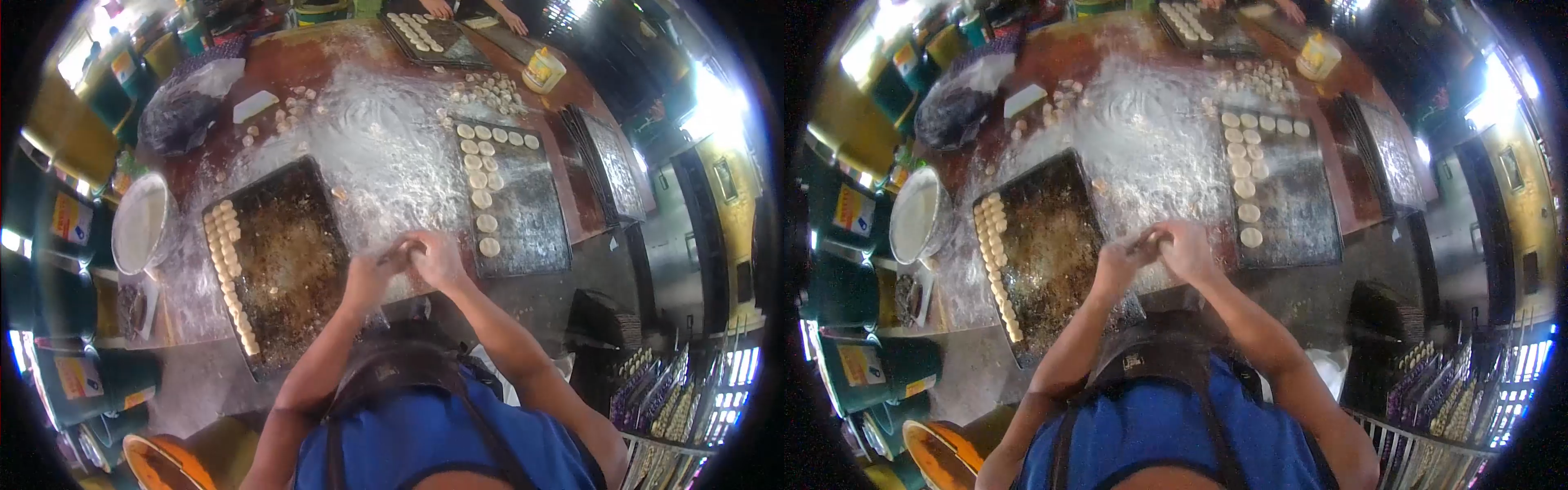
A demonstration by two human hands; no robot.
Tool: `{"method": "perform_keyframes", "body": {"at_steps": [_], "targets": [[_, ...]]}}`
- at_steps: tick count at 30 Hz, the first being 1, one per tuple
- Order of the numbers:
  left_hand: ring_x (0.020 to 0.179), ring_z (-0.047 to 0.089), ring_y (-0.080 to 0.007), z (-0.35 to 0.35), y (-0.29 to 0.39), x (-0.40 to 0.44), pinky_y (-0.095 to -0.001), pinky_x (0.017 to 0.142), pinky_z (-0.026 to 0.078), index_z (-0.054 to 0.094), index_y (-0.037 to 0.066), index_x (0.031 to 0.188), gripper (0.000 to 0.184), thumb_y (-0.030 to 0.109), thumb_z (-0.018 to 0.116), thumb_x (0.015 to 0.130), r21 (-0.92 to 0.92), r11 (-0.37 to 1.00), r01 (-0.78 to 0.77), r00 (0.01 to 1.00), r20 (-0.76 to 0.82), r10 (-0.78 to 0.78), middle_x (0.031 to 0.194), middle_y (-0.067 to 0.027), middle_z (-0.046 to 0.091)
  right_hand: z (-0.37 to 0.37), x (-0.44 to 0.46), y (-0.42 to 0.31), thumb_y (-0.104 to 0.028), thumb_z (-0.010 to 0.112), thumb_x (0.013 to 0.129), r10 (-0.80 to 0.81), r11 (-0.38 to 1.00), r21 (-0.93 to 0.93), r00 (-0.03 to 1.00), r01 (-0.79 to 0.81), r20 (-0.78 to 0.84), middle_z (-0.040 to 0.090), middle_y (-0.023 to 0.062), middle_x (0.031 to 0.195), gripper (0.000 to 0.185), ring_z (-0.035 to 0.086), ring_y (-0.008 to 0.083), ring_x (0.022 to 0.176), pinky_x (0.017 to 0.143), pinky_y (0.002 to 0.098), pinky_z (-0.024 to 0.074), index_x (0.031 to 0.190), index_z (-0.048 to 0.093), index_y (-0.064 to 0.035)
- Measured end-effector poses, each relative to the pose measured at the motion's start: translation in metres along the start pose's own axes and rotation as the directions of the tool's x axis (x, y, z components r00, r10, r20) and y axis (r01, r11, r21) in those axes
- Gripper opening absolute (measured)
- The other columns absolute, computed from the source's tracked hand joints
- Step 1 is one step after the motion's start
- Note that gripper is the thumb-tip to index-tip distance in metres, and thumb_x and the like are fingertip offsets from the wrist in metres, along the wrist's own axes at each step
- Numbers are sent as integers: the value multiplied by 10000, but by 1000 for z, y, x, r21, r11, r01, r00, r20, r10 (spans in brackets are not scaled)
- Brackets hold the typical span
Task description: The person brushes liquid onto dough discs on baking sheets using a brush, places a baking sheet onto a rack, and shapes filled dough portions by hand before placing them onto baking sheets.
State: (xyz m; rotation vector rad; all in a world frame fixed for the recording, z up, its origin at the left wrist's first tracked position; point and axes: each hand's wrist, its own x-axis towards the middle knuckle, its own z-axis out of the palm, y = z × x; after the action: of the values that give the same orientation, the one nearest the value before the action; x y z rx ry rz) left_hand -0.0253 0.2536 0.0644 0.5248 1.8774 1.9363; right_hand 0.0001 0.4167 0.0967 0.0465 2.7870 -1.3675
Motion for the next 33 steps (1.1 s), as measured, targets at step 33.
{"method": "perform_keyframes", "body": {"at_steps": [33], "targets": [[1034,659,-282,4,-34,-19,-370,902,535,668,45,1150,285,79,634,869,493,851,182,880,-467,82,1169,-145,664,3,81,39,-373,622,865,-168,898,-319,907,303,387,653,195,1106,409,600,328,1090,934,437,460,1177,648,-109]]}}
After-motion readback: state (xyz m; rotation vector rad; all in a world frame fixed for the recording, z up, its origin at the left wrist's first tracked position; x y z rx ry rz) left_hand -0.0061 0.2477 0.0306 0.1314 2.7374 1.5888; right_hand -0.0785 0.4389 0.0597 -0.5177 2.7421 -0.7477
